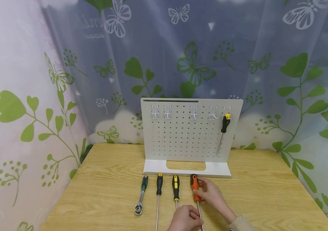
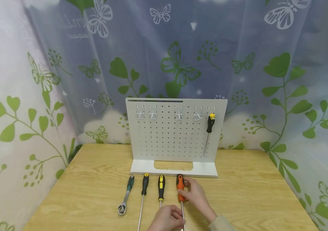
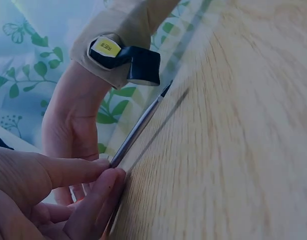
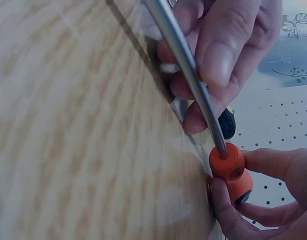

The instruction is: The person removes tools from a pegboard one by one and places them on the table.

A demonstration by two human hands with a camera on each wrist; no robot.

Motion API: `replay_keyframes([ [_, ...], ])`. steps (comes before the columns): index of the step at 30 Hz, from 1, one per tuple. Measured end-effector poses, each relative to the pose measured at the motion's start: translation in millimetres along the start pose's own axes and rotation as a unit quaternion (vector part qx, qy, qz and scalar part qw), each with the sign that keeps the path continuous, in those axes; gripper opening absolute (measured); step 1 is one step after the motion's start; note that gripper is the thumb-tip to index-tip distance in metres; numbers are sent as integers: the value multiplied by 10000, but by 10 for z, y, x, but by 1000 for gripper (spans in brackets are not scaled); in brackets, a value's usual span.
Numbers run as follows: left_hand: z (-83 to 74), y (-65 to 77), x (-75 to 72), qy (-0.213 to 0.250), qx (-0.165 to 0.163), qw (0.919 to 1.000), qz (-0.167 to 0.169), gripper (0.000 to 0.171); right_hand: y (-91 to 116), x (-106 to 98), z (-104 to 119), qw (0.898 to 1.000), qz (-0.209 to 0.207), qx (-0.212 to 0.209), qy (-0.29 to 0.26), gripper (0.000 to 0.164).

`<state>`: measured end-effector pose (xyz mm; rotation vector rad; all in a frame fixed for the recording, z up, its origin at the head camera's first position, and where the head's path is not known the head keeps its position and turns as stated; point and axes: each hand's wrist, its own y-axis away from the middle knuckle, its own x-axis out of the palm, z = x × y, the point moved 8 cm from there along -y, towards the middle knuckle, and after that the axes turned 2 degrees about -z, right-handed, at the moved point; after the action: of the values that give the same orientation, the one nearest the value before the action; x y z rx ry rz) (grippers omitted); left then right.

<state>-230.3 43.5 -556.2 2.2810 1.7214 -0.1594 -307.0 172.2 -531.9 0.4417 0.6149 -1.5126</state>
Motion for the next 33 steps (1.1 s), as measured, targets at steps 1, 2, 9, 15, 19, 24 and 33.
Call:
replay_keyframes([
  [1, -9, 3, -4, 6, 60, 10000, -17, 16, 0, -2, 1, 10000, 4, 13, -3, 57],
  [2, -21, 7, -10, 19, 104, 9999, -33, 16, -1, -4, 1, 10000, 2, 24, -2, 58],
  [9, -41, 0, -39, -32, 150, 9999, -28, 16, -1, -7, -7, 9999, 39, 92, 33, 62],
  [15, -54, -3, -44, -147, 304, 9994, -97, 17, 11, 1, 10, 10000, 17, 20, 16, 62],
  [19, -57, -6, -47, -225, 307, 9992, -142, 17, 7, 4, 8, 10000, -18, -14, 29, 61],
  [24, -59, -7, -54, -255, 360, 9988, -203, 17, 8, -2, 3, 9999, -85, 23, 67, 62],
  [33, -65, -1, -53, -325, 441, 9983, -217, 16, 41, 24, -28, 9998, -55, 148, -79, 61],
])
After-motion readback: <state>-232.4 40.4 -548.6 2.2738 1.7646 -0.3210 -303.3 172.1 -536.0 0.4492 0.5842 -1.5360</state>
